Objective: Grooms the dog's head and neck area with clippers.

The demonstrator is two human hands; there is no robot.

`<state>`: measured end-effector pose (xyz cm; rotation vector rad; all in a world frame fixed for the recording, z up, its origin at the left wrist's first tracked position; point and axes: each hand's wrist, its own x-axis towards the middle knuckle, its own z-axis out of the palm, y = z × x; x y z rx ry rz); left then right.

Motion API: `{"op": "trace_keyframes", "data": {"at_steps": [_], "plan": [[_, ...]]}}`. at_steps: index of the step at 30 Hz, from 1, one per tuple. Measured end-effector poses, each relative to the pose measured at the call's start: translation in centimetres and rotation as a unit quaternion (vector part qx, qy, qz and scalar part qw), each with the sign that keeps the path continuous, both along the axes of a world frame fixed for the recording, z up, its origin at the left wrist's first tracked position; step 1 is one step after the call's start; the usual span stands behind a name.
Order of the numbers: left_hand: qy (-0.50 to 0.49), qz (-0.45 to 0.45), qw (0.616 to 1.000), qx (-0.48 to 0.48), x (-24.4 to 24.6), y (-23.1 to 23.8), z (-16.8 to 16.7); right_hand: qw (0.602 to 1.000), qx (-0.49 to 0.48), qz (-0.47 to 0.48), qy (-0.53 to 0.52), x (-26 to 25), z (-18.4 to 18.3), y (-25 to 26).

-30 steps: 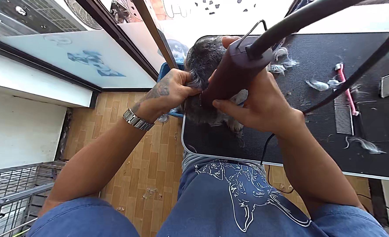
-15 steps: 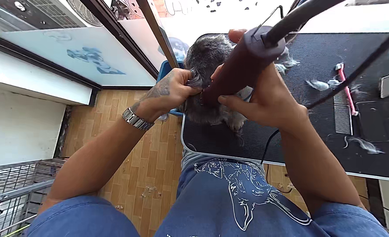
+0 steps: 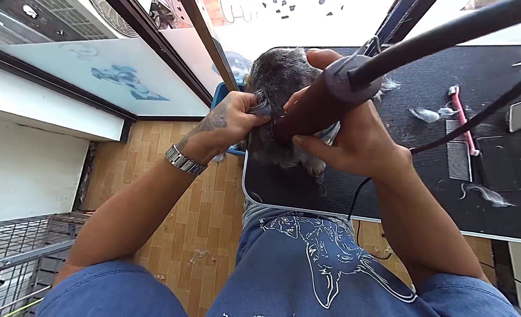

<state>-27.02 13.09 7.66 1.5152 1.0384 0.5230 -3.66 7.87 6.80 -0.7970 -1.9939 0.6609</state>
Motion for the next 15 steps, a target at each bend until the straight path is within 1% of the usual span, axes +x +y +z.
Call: {"op": "trace_keyframes", "data": {"at_steps": [2, 4, 6, 8, 11, 15], "plan": [[-0.009, 0.021, 1.0, -0.005, 0.0, 0.0, 0.0, 1.0, -0.024, 0.0, -0.012, 0.1, -0.2, -0.4], [-0.022, 0.027, 0.999, 0.014, -0.2, 0.4, 0.5, 0.999, -0.039, -0.002, -0.018, 0.3, -0.4, -1.1], [-0.012, 0.013, 1.0, 0.025, -0.1, 0.4, 0.8, 0.998, -0.055, -0.009, 0.013, 0.9, -0.4, -1.8], [0.006, 0.002, 1.0, 0.015, 0.1, 0.1, 0.5, 0.996, -0.055, -0.031, 0.06, 1.8, 0.1, -2.2], [0.009, -0.006, 1.0, -0.013, 0.4, 0.1, 0.1, 0.989, -0.019, -0.086, 0.122, 3.2, 0.7, -2.2], [0.026, 0.001, 0.999, -0.04, 0.9, 0.0, 0.1, 0.971, 0.034, -0.116, 0.206, 3.1, 0.9, -1.7]]}}
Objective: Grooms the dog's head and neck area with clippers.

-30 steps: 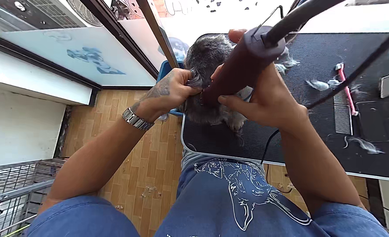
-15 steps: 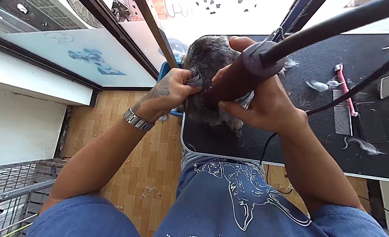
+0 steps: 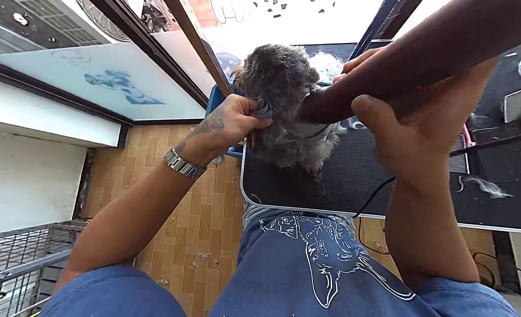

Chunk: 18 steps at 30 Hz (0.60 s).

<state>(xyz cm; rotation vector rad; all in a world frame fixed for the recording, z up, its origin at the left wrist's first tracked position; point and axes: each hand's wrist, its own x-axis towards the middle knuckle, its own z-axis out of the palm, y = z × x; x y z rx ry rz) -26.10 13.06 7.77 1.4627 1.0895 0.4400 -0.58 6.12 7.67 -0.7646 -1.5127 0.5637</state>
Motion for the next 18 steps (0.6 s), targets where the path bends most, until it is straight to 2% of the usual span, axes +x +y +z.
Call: {"op": "trace_keyframes", "data": {"at_steps": [4, 11, 15, 18], "plan": [[-0.003, 0.008, 0.999, -0.031, 0.6, -0.2, 0.4, 1.0, 0.024, -0.007, -0.01, -1.7, -0.3, -0.2], [-0.023, 0.023, 0.995, -0.09, 1.6, -0.3, 0.7, 0.999, 0.005, -0.017, -0.039, -3.3, -1.7, -0.9], [0.005, 0.008, 1.0, -0.029, 2.6, -0.5, 1.2, 0.998, -0.034, 0.005, -0.057, -2.8, -1.7, -1.8], [0.027, -0.021, 0.999, 0.03, 3.0, -0.4, 1.5, 1.0, -0.025, 0.012, -0.012, -1.5, -1.4, -2.0]]}}
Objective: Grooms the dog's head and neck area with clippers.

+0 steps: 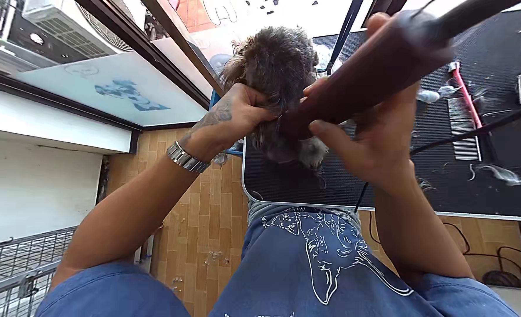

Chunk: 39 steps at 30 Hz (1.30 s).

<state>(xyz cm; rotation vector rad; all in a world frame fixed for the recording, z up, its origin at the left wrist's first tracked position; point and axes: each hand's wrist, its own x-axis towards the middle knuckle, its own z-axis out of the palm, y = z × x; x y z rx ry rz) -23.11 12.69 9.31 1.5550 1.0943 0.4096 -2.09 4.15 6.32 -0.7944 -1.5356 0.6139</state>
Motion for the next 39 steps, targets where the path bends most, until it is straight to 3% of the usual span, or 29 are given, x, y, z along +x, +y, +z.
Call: {"op": "trace_keyframes", "data": {"at_steps": [3, 6, 13, 18, 27, 30, 33, 39], "plan": [[0.009, -0.006, 1.0, 0.002, 0.4, 0.0, 0.3, 0.997, 0.039, -0.03, 0.066, 1.1, -0.1, 0.1], [0.016, 0.014, 0.999, -0.031, 1.4, -0.6, 0.7, 0.996, 0.044, -0.051, 0.061, 1.5, -0.3, 0.2], [-0.004, 0.054, 0.997, -0.053, 2.9, -1.6, 0.2, 0.999, -0.003, 0.049, -0.018, 2.9, -0.7, -0.5], [0.018, 0.039, 0.998, -0.038, 2.9, -1.7, 0.4, 0.997, 0.005, 0.035, 0.069, 4.7, -0.5, -0.2], [0.021, 0.028, 0.999, -0.026, 2.8, -2.1, 0.3, 0.998, -0.014, 0.046, -0.027, 2.7, -1.4, 0.0], [0.029, 0.026, 0.999, -0.021, 2.6, -2.3, 0.2, 0.997, -0.038, 0.06, 0.022, 3.8, -1.3, -0.1], [0.023, 0.015, 1.0, -0.005, 2.5, -1.9, 0.4, 0.996, 0.002, 0.033, 0.08, 4.6, -1.2, 0.2], [0.024, 0.015, 1.0, 0.003, 3.0, -1.8, 0.3, 1.0, 0.006, 0.027, 0.005, 3.6, -1.4, 0.2]]}}
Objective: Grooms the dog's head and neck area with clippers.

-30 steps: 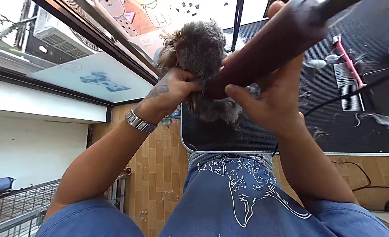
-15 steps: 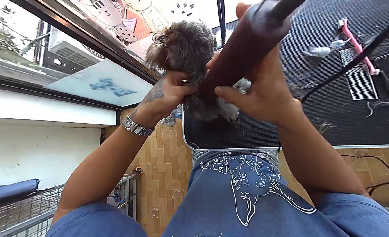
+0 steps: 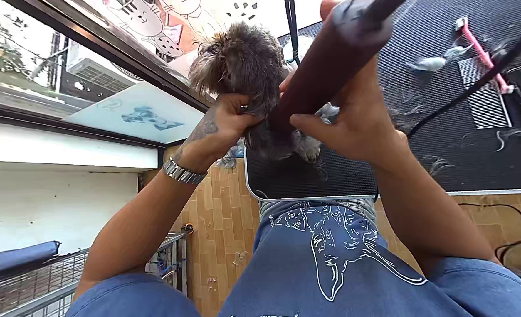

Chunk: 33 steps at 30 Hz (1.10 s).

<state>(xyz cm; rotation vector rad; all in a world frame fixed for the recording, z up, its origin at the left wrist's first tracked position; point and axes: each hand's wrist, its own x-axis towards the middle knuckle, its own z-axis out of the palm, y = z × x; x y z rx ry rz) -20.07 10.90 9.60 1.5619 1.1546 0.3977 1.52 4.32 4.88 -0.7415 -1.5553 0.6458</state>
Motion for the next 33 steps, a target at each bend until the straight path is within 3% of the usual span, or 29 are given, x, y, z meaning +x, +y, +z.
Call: {"op": "trace_keyframes", "data": {"at_steps": [7, 15, 21, 27, 33], "plan": [[0.004, 0.027, 1.0, 0.011, 0.2, -0.5, -0.5, 0.999, -0.037, 0.009, -0.038, 0.3, -0.1, -0.9], [0.009, 0.01, 1.0, 0.016, 0.0, -0.1, 0.0, 0.991, 0.043, -0.065, 0.112, 1.5, 0.5, -1.1], [-0.001, 0.057, 0.997, -0.043, 1.0, -0.5, 0.1, 0.993, 0.04, -0.088, 0.066, 0.2, 0.2, -1.4], [-0.026, 0.079, 0.99, -0.111, 1.1, -0.3, 0.8, 0.975, 0.057, -0.155, 0.151, -0.9, -0.1, -0.9], [-0.027, 0.093, 0.984, -0.148, 0.6, 0.4, 1.6, 0.982, 0.026, -0.118, 0.145, -2.5, 0.1, -1.1]]}}
